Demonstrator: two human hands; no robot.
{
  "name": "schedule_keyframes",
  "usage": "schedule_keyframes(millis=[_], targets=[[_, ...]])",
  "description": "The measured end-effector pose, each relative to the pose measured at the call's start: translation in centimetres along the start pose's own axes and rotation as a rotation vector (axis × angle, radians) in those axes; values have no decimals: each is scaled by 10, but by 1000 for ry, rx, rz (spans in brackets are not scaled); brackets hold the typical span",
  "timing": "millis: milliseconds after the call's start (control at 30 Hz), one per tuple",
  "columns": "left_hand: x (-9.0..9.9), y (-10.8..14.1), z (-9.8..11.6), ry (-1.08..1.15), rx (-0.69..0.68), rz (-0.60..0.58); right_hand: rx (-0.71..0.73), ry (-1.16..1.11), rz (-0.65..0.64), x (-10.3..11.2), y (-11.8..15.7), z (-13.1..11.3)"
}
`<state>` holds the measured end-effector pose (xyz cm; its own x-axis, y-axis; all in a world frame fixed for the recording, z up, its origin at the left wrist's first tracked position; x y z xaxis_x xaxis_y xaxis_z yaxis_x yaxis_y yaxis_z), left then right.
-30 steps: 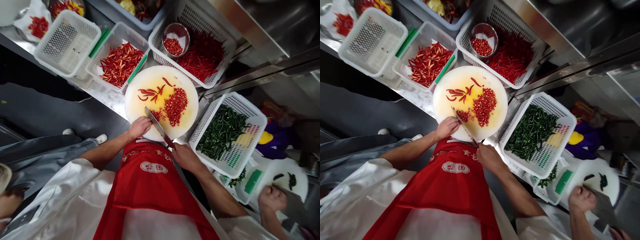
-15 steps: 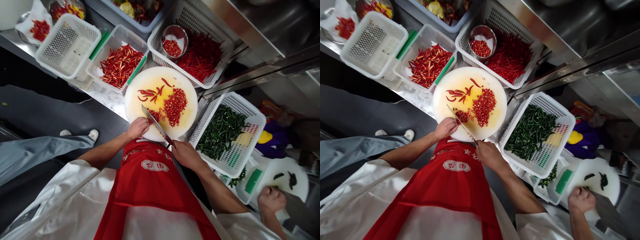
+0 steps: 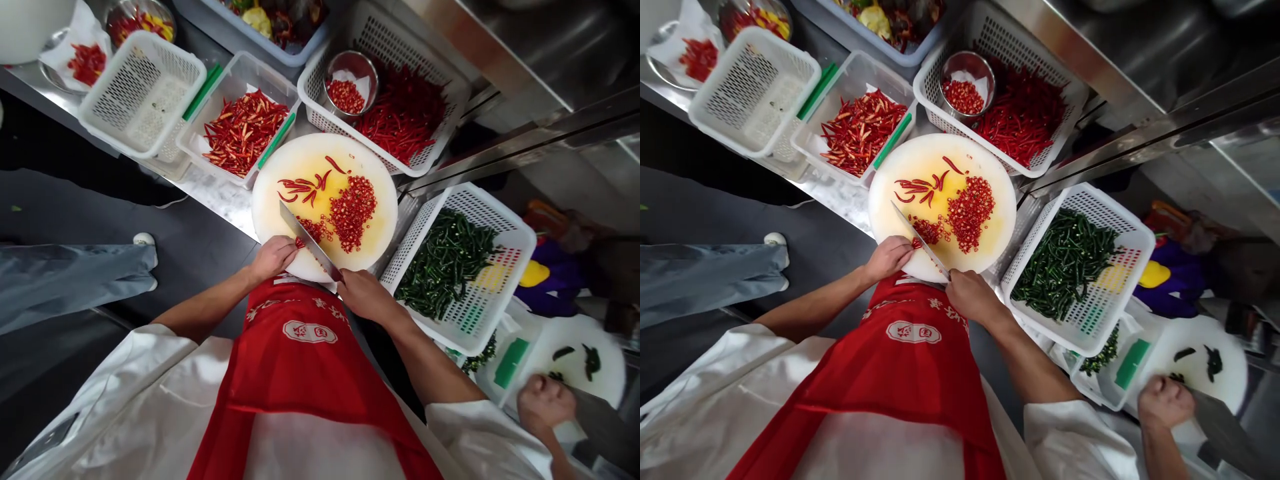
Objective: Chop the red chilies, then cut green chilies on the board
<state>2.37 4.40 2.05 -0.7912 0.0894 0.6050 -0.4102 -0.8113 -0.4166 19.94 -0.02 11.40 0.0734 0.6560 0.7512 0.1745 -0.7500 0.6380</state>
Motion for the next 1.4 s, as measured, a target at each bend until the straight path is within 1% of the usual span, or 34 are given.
schedule_keyframes(millis=[100, 167, 233, 267, 333, 400, 467, 500, 567, 633, 700, 800, 867, 933, 1000, 1100, 1167, 1233, 1300, 1367, 1400], targets=[[-1, 3, -3, -4, 6, -8, -33, -20, -17, -13, 7, -4], [-5, 4, -4, -16, -1, -22, -70, -17, -14, -25, 1, -6], [-7, 3, -5, -18, -3, -29, -88, -25, 0, -32, -8, -7], [-8, 3, -5, -11, -1, -35, -82, -30, 10, -31, -12, -7], [-7, 4, -6, 11, 9, -41, -48, -37, 25, -22, -14, -6], [-4, 5, -7, 24, 31, -32, -18, -48, 36, -11, -9, -5], [-2, 7, -8, 23, 61, -13, -3, -72, 34, -6, -1, -6], [-1, 8, -9, 19, 73, -4, -6, -82, 26, -8, 3, -8], [-2, 9, -9, 5, 81, -3, -43, -83, 2, -19, 5, -12], [-5, 9, -8, -6, 66, -23, -88, -66, 2, -31, 1, -16], [-6, 8, -8, -10, 47, -33, -97, -52, 15, -36, -5, -17], [-1, 9, -9, -12, 51, 0, -58, -49, 25, -27, -8, -14], [4, 10, -10, -19, 75, 35, -33, -64, 28, -19, -4, -10], [8, 13, -11, -23, 105, 60, -8, -94, 32, -18, 2, -12], [9, 15, -12, -31, 133, 69, -35, -117, 36, -26, 4, -14], [6, 14, -11, -63, 152, 68, -112, -140, 50, -45, -1, -17], [3, 11, -10, -97, 149, 58, -112, -172, 72, -51, -6, -16], [1, 7, -8, -130, 130, 47, -95, -219, 116, -47, -8, -10], [3, 4, -7, -163, 113, 49, -100, -276, 174, -39, -3, -2], [13, 0, -13, -200, 139, 100, -105, -351, 238, -31, 4, 3], [21, -2, -19, -222, 181, 153, -97, -393, 266, -29, 7, 3]])
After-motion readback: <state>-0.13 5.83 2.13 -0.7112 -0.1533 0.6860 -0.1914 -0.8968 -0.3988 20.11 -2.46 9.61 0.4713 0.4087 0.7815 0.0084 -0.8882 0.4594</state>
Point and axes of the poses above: each hand's wrist, its own y-axis away from the middle knuckle, its own x-axis out of the back of the hand, z = x × y, the point moved 7 cm from there along -y, towards the middle knuckle, and after that the axes turned 15 degrees about z, right-handed, at the moved point
